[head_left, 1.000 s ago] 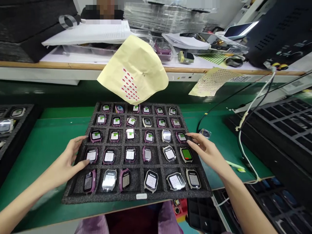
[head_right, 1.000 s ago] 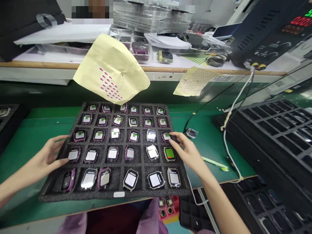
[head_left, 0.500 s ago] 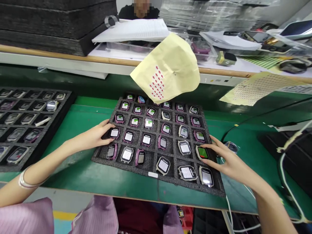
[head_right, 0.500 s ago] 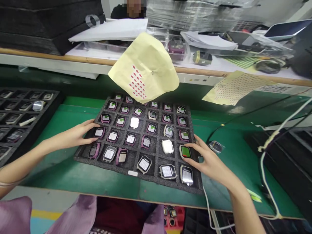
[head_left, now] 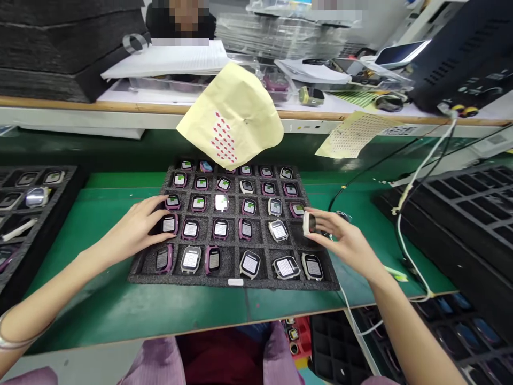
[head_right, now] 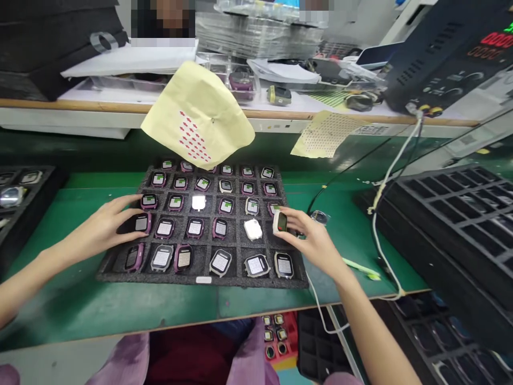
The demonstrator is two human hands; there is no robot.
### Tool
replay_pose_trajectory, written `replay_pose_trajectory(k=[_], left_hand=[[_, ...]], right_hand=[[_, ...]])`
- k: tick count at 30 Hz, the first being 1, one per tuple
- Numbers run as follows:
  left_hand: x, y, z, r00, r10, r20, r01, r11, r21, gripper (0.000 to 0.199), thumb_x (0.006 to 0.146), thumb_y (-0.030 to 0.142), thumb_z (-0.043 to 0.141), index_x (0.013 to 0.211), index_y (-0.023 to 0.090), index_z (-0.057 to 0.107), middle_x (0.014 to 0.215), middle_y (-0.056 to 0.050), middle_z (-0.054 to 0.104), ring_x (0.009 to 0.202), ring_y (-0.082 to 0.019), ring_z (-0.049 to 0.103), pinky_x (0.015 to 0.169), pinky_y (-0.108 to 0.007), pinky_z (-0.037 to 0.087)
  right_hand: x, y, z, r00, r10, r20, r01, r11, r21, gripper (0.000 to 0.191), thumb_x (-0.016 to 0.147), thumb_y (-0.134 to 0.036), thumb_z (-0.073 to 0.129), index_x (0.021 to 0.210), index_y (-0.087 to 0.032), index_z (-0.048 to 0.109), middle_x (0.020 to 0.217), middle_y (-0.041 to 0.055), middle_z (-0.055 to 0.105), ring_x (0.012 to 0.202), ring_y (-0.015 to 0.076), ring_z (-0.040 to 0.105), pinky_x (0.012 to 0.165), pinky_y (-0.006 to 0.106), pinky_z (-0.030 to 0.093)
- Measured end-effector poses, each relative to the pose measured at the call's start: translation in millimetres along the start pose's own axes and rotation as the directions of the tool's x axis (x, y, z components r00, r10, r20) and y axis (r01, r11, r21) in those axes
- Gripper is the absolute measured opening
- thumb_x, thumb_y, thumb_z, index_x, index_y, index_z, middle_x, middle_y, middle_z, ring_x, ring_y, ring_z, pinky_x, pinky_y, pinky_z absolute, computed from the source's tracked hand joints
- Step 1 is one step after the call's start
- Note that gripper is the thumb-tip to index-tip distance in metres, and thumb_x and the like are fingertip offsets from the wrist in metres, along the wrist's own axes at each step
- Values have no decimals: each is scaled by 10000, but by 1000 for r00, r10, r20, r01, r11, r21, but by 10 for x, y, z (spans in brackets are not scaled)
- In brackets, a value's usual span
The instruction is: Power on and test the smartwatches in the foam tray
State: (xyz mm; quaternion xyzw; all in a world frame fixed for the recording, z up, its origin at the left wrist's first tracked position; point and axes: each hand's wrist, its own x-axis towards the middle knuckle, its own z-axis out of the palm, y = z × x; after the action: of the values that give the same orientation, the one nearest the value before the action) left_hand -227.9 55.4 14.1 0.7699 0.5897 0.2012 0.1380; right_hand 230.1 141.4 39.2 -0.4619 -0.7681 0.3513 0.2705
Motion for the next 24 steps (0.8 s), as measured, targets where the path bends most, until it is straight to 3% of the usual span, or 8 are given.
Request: replay_pose_trajectory(k=[2,3,6,11,14,18,24], left_hand=[[-24,110,-19,988,-144,-49,125,952,-279,473,766,471,706,1136,195,603,1288,-136,598,1198,-349,553,1073,-548,391],[-21,187,-34,975,-222,-32,184,876,-445,488,762,452,721,1156,198,589,1232,-121,637,1121,-324,608,1041,-526,436],[64,470,-90,942,-331,55,224,501,-836,453,756,329,759,1148,184,585,1171,-122,674,940,-246,682,914,-416,543],[350,888,-140,954,-266,135,138,-6,-990,426,694,155,787,1087,169,625,1114,-144,692,752,-113,613,694,-204,526],[476,1048,-125,963,-171,207,168,-216,-962,401,664,81,755,1046,137,645,1032,-139,699,680,-77,542,572,-147,448],[518,1124,-69,949,-129,289,246,-272,-930,462,655,32,688,1106,120,641,969,-102,670,718,-92,520,564,-165,421],[487,1077,4,940,-111,322,286,-255,-924,535,653,100,625,1187,122,587,1004,-101,638,909,-199,593,762,-293,511]], right_hand=[[-4,-125,90,994,92,-62,-70,956,284,463,814,-408,728,1204,-225,558,1205,121,618,921,275,695,830,455,587],[15,-196,142,991,112,-68,-77,918,388,478,794,-377,753,1207,-230,565,1172,109,626,830,246,704,748,419,606],[138,-431,316,995,94,-43,-55,834,549,513,715,-282,819,1181,-234,610,1128,82,623,736,179,665,584,300,574],[394,-783,586,998,26,65,-62,753,655,483,699,-199,819,1108,-216,562,909,38,662,598,121,608,437,200,474],[486,-893,688,991,-43,130,-60,717,694,548,711,-174,807,1178,-211,523,935,54,675,550,115,607,395,192,458],[518,-917,757,977,-104,184,-68,669,740,617,773,-193,757,1320,-201,474,1062,113,664,746,205,690,499,258,545],[499,-853,799,983,-107,150,-35,689,724,512,837,-197,704,1310,-186,510,1016,115,686,740,219,711,531,277,561]])
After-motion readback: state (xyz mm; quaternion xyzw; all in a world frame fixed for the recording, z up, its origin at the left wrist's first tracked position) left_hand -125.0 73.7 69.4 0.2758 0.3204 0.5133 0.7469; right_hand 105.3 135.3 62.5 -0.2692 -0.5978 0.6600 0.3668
